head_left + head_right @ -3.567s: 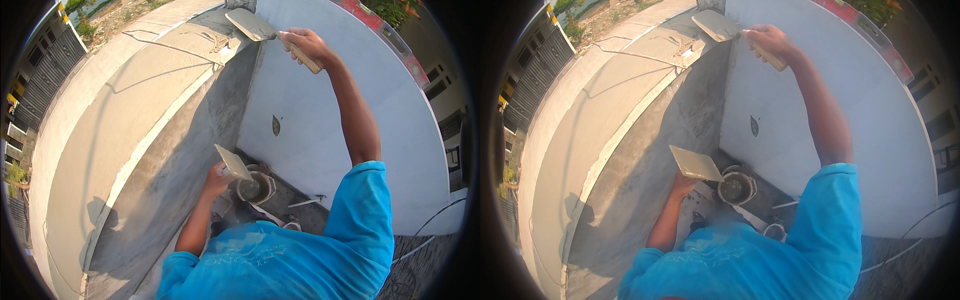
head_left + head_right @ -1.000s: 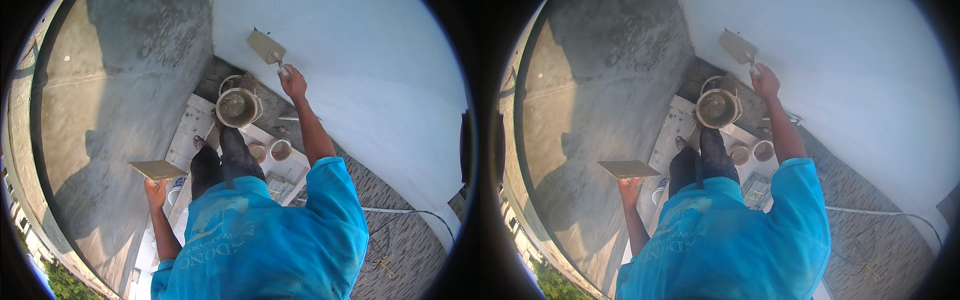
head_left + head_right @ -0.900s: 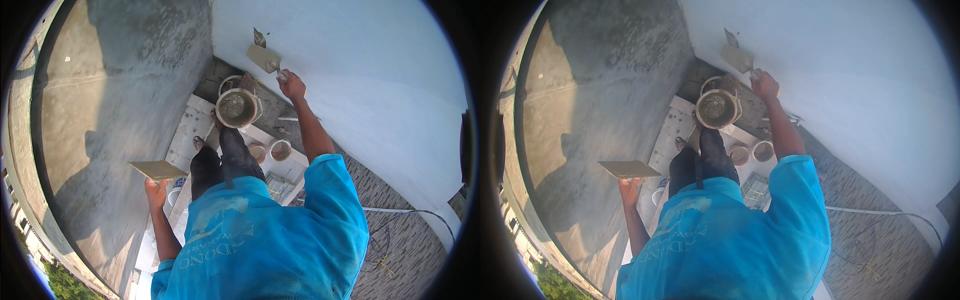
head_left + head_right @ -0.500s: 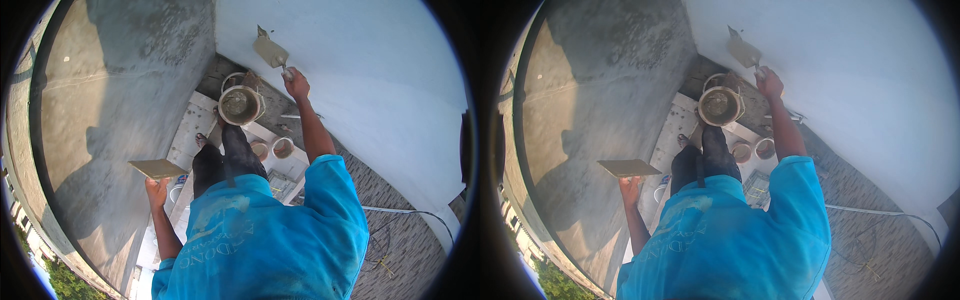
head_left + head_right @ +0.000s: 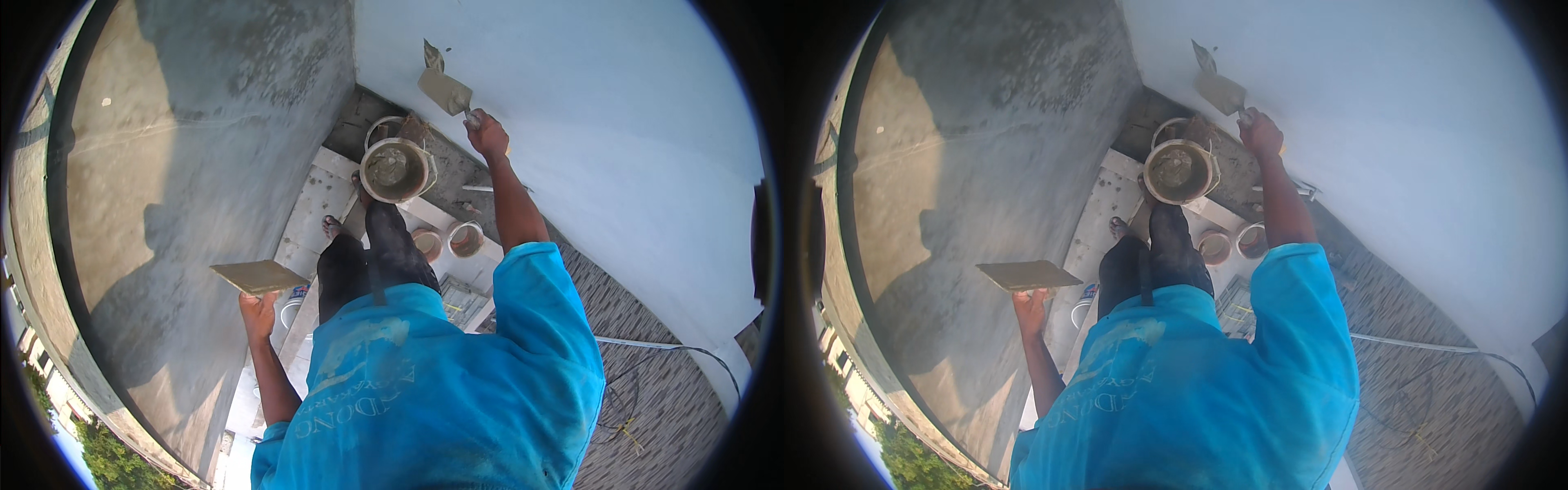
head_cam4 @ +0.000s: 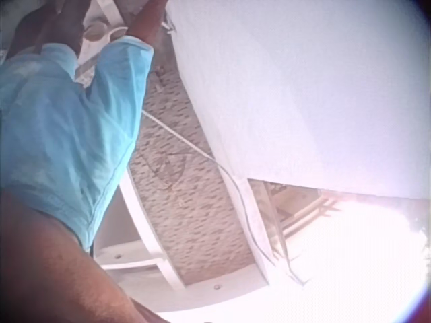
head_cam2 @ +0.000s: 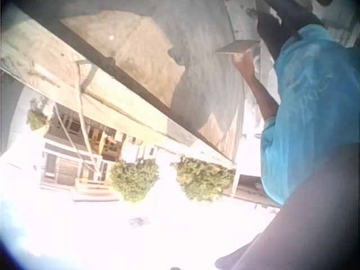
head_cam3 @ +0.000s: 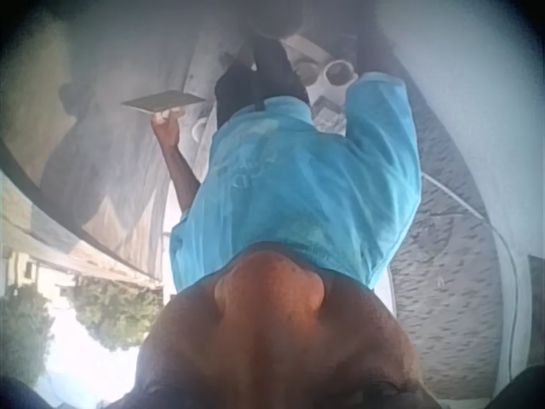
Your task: The person applies wet cement to a curved concrete wall using a trowel and a hawk. They scoop cement from a bucket, spread it onto the wall surface, and smooth it with a finishing trowel.
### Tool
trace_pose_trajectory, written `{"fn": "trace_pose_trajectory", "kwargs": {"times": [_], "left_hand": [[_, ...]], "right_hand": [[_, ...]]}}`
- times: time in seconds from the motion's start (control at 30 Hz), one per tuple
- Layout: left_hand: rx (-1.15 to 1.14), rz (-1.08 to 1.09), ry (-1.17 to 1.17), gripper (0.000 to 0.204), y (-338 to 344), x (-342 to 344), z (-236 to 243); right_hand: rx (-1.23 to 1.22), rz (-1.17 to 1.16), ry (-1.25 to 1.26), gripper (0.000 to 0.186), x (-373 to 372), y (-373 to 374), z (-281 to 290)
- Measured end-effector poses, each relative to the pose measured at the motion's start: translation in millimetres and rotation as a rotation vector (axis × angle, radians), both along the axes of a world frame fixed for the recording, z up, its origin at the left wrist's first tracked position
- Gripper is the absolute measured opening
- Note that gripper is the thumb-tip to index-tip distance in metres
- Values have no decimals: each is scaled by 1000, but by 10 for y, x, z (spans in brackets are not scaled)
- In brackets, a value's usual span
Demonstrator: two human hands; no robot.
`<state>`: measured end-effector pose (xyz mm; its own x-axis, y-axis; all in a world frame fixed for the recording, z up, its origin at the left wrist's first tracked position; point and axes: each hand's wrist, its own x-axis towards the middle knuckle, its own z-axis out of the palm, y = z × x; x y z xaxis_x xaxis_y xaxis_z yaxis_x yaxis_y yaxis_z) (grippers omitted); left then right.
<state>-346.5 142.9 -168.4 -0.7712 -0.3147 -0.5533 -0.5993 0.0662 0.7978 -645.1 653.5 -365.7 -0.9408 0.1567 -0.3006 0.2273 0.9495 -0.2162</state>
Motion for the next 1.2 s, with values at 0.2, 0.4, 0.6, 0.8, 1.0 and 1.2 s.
{"fn": "trace_pose_trajectory", "kwargs": {"times": [0.2, 0.4, 0.6, 0.8, 1.0, 1.2], "left_hand": [[51, 42, 32, 25, 14, 41, -80], [24, 16, 25, 24, 41, 31, -96], [-35, -38, 39, 22, 91, -7, 21], [53, 29, -10, 23, 3, 82, -78], [46, 40, 26, 24, 27, 58, -82], [-10, 36, 3, 23, 70, -2, -8]], "right_hand": [[-188, 10, 281, 34, 106, -120, 340], [45, 63, -68, 41, 67, -13, 84], [46, -9, -167, 43, -77, -162, -328], [-147, 19, 131, 40, -185, -368, -54], [-272, 47, 391, 34, -152, -450, 420], [-105, 85, 129, 34, -78, -272, 505]]}}
